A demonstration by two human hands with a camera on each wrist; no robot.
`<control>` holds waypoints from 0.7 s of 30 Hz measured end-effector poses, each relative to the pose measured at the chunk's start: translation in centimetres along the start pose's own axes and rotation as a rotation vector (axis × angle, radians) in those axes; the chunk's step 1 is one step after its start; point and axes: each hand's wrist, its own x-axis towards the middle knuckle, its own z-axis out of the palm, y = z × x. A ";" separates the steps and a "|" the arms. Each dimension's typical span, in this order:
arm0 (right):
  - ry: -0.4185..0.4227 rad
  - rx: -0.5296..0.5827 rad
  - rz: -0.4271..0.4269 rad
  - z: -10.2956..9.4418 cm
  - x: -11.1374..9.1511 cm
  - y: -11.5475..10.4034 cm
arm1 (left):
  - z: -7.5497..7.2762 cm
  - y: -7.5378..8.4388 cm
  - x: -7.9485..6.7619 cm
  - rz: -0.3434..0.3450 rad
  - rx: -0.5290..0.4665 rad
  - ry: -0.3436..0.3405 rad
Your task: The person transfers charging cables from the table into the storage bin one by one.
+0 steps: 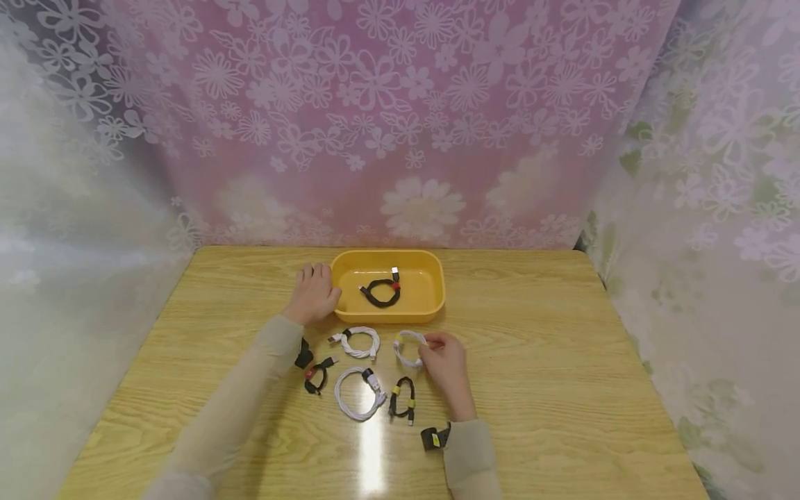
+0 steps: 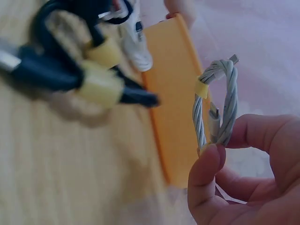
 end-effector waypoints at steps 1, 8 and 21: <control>0.000 0.008 -0.004 -0.1 0.0 -0.3 | 0.0 0.0 0.0 0.001 -0.003 0.000; -0.017 0.036 -0.055 -0.7 0.7 -2.5 | 0.0 -0.1 0.0 0.003 -0.018 0.001; 0.011 0.056 -0.105 -0.8 4.1 -4.5 | 0.1 -0.2 0.0 -0.004 -0.047 0.010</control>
